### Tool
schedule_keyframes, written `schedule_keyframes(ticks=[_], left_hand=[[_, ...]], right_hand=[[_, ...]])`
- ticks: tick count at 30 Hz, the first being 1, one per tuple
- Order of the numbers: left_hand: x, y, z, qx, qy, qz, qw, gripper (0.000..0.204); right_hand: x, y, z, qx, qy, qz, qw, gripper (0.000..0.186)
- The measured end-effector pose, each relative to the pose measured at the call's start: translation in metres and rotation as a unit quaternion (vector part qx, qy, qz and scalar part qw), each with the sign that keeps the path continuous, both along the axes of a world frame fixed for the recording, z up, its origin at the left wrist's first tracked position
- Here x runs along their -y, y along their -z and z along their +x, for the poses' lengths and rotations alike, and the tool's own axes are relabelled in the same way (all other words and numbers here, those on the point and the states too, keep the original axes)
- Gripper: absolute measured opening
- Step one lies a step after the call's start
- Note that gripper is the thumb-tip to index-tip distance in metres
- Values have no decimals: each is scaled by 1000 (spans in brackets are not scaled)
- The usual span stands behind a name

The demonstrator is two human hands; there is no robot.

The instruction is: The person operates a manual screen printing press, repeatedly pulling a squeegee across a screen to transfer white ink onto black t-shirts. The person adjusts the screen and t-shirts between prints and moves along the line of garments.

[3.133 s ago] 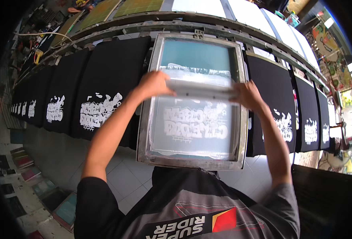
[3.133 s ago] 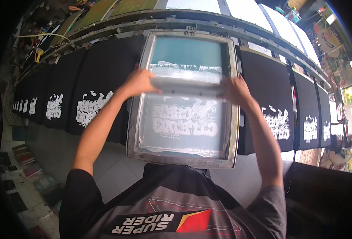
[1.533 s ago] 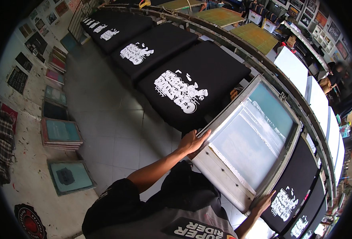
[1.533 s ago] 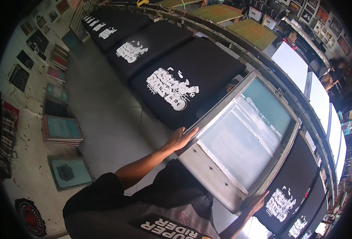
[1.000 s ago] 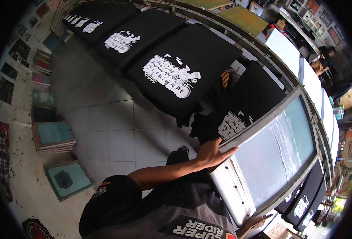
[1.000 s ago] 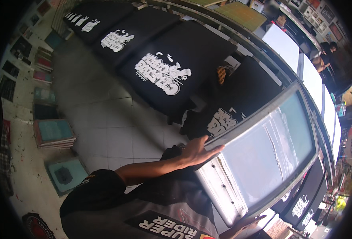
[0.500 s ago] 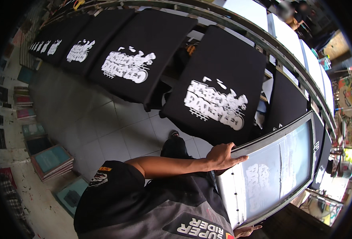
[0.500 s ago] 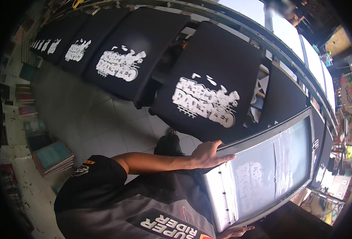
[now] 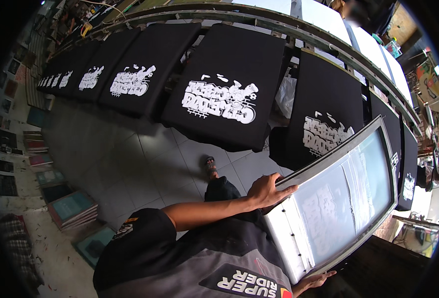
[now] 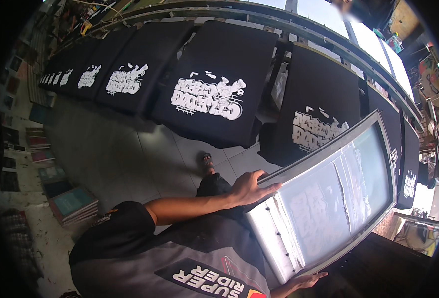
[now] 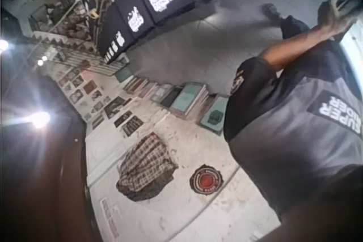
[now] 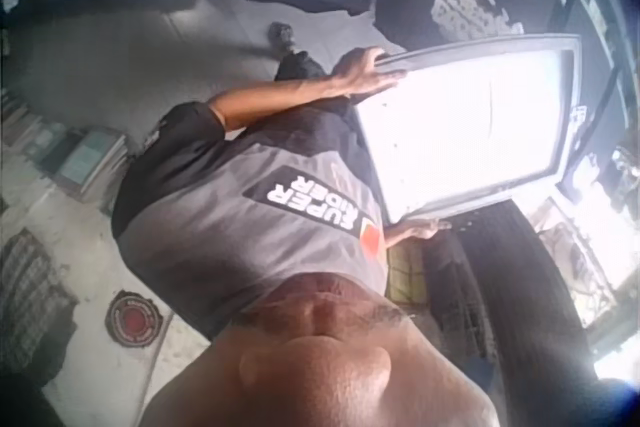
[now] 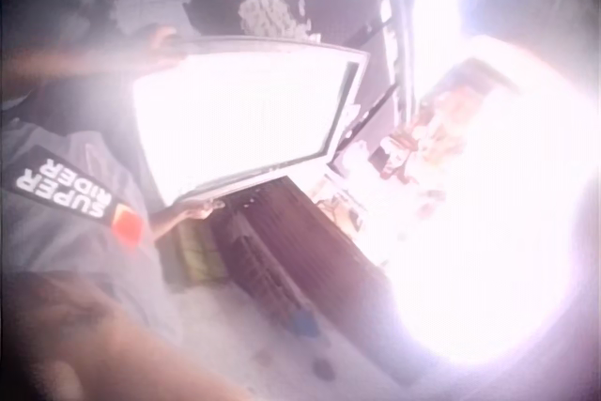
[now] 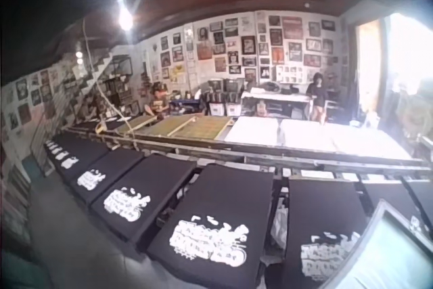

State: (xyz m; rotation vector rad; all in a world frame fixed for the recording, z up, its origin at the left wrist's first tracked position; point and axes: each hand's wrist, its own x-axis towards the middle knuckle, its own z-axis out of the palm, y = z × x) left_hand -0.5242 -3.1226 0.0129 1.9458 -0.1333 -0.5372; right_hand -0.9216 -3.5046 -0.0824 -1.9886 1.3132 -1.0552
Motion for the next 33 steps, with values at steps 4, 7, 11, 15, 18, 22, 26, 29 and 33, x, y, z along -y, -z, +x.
schedule_keyframes(ticks=[4,7,11,15,18,22,26,29,33], left_hand=[[25,-8,-20,13,-38,-5,999,83],[35,-13,-30,20,-74,-19,997,77],[37,-11,-31,19,-126,-1,992,73],[34,-4,-15,-8,-156,43,987,66],[33,-3,-2,-17,-215,38,976,60],[34,14,16,19,-257,9,966,75],[32,19,29,-59,-280,70,956,72],[36,28,39,-25,-338,58,939,64],[28,21,53,-32,-337,74,938,75]], right_hand=[[29,-26,25,-5,31,76,997,91],[63,-26,38,-9,24,118,993,91],[106,-4,52,-91,-96,32,991,87],[129,2,112,-64,-138,51,987,81],[93,-66,211,-103,-108,115,982,75],[105,-69,261,-112,-130,87,981,80],[110,-66,318,17,-142,163,976,63],[120,-56,347,16,-143,158,977,60],[100,-72,387,54,-182,175,966,56]])
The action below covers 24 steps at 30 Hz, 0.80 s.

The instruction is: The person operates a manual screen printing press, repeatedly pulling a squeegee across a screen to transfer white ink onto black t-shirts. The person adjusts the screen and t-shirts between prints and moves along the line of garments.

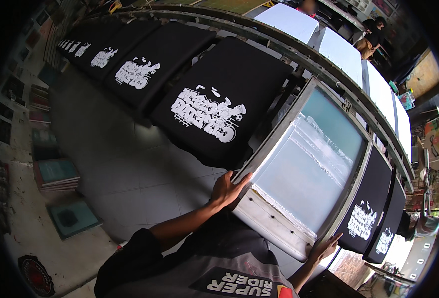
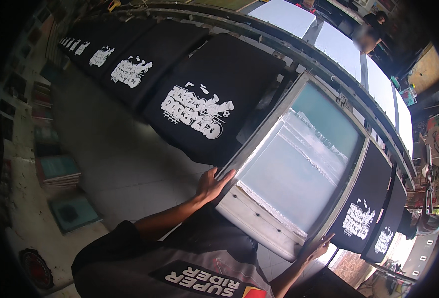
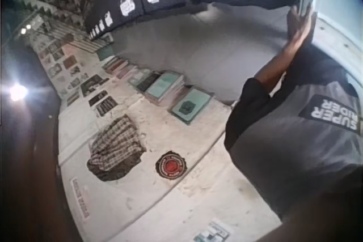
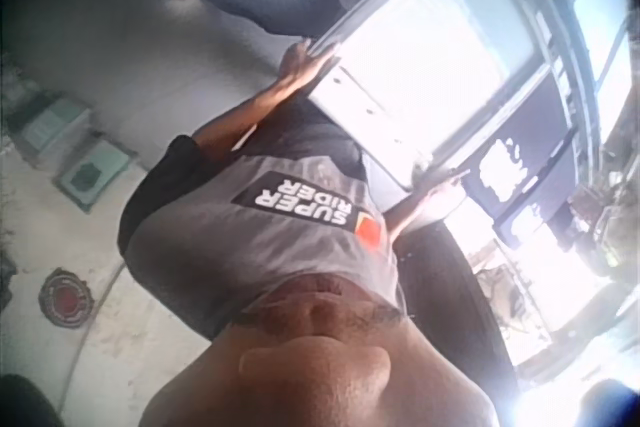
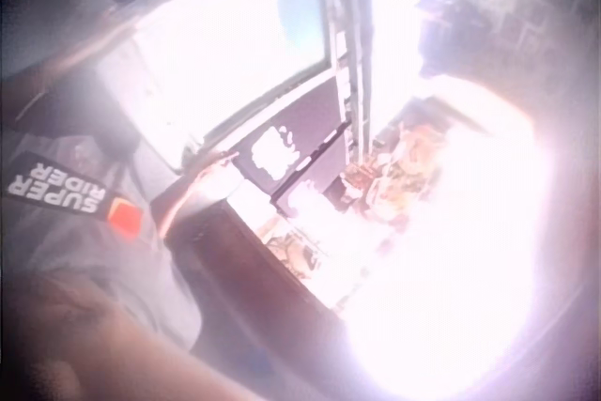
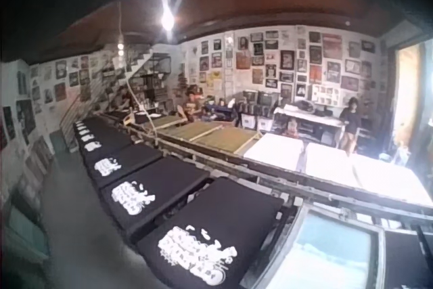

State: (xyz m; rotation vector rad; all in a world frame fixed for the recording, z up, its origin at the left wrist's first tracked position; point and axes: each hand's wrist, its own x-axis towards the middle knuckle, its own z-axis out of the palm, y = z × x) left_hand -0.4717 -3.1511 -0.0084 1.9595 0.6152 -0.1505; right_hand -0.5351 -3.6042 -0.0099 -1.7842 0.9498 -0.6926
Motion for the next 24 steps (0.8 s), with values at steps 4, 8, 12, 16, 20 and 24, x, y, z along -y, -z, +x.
schedule_keyframes(ticks=[4,8,12,16,20,24], left_hand=[[-5,-8,8,-19,13,42,999,88],[1,-10,6,-35,-8,31,999,77],[9,-2,4,64,-41,22,997,65],[20,-40,10,-22,-2,60,998,70],[30,-24,11,69,-40,99,992,70],[30,-16,20,65,-43,63,995,72]], right_hand=[[-6,-5,13,-58,-26,3,998,48],[-1,-16,24,-27,-32,60,997,53],[16,-8,34,-32,-62,37,997,61],[13,-31,38,-73,-34,40,996,68],[22,-35,49,-76,-30,49,995,69],[30,-29,58,-87,-34,50,994,69]])
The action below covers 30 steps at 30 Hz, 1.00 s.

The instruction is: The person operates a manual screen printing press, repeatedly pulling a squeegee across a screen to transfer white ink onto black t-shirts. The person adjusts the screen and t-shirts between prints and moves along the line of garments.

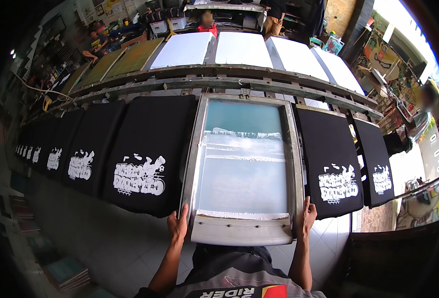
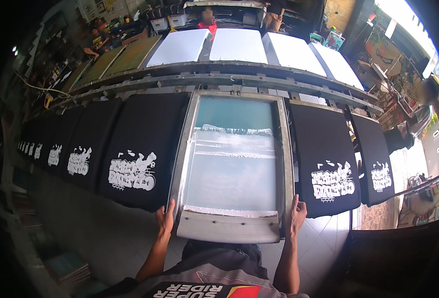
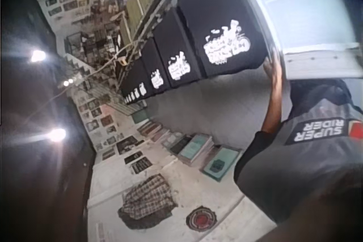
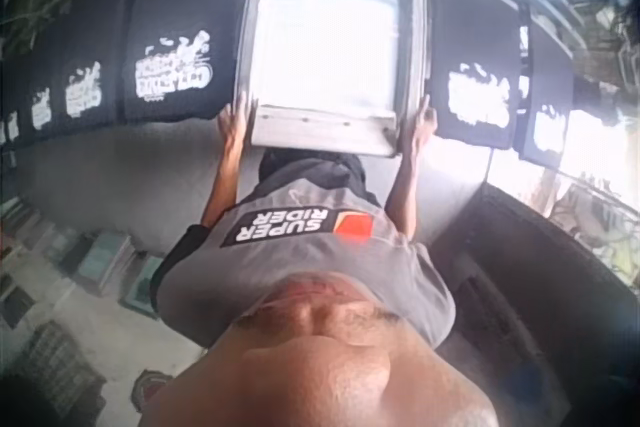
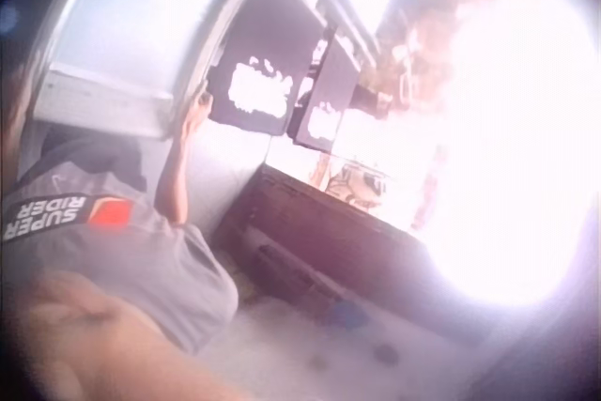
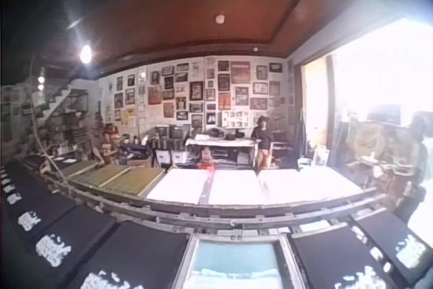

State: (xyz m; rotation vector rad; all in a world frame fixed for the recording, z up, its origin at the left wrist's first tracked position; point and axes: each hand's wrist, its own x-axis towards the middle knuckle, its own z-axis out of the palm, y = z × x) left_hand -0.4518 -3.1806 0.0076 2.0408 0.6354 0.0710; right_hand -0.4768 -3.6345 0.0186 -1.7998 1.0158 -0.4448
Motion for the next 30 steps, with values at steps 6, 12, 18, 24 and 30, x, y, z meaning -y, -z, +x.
schedule_keyframes(ticks=[6,12,18,24,30], left_hand=[[12,25,18,159,4,36,987,66],[4,18,15,48,48,12,998,61],[13,24,17,24,37,21,999,64],[12,45,22,42,21,72,996,69],[16,49,27,-10,-42,120,992,82]], right_hand=[[11,4,14,19,0,-15,1000,65],[18,16,16,-2,-5,-21,1000,58],[15,27,12,-7,4,-44,999,59],[13,44,12,-20,-1,-120,993,53],[6,23,18,-47,-22,-109,993,56]])
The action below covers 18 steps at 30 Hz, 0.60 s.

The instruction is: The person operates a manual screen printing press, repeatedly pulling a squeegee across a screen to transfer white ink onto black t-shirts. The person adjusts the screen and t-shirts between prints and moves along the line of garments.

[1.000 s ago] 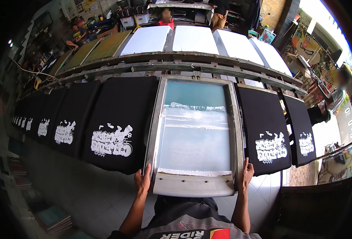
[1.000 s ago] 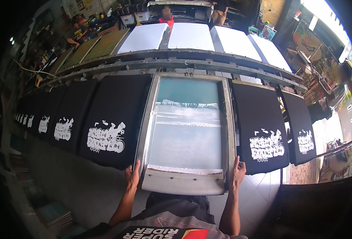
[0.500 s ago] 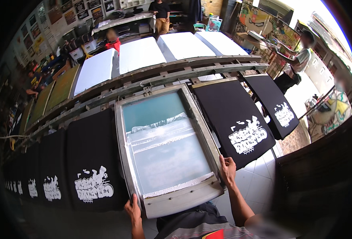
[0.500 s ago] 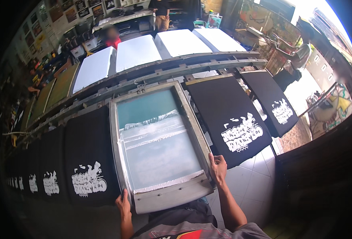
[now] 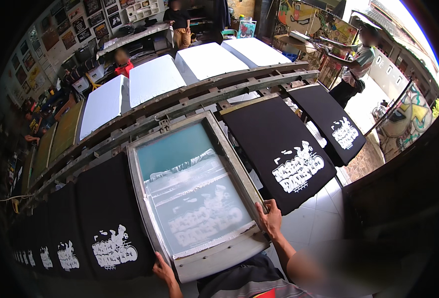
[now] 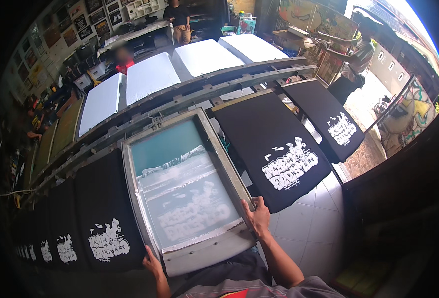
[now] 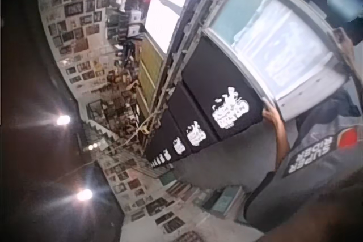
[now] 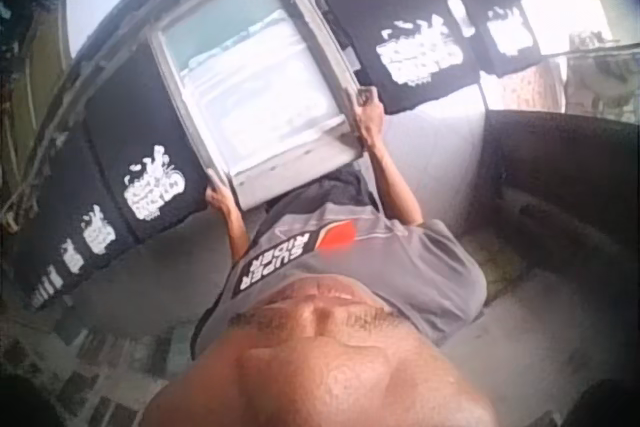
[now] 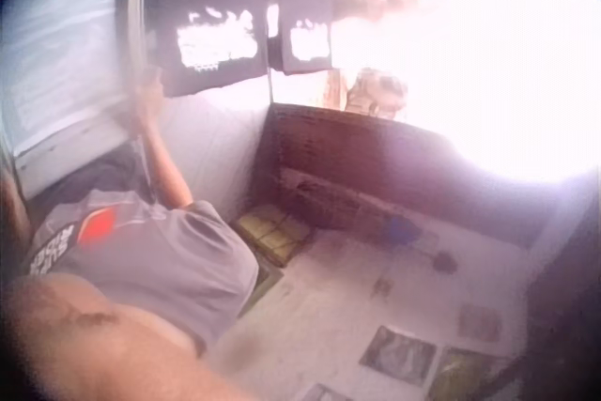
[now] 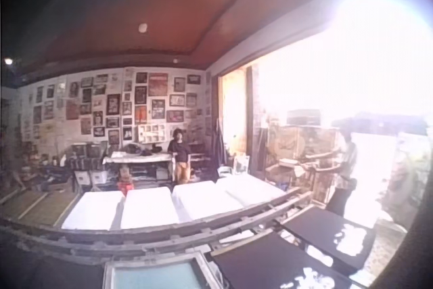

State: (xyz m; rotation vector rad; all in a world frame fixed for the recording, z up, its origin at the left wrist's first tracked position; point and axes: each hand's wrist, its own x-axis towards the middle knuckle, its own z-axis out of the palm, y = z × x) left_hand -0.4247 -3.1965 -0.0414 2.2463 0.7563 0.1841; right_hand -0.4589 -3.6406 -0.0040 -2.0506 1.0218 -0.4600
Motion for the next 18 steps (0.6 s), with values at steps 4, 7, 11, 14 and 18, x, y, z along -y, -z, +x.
schedule_keyframes(ticks=[4,7,11,14,18], left_hand=[[13,11,2,163,-18,70,984,85],[10,-8,9,2,21,36,999,85],[-2,28,3,103,13,56,993,84],[0,22,2,38,-10,121,992,86],[7,1,4,4,12,87,996,88]], right_hand=[[2,0,3,-6,-7,-2,1000,63],[4,-5,-4,-47,-4,14,999,63],[-2,-7,-3,-66,-21,-5,998,58],[-2,-5,-5,-53,-34,-10,998,54],[-3,-16,-5,10,-64,-5,998,49]])
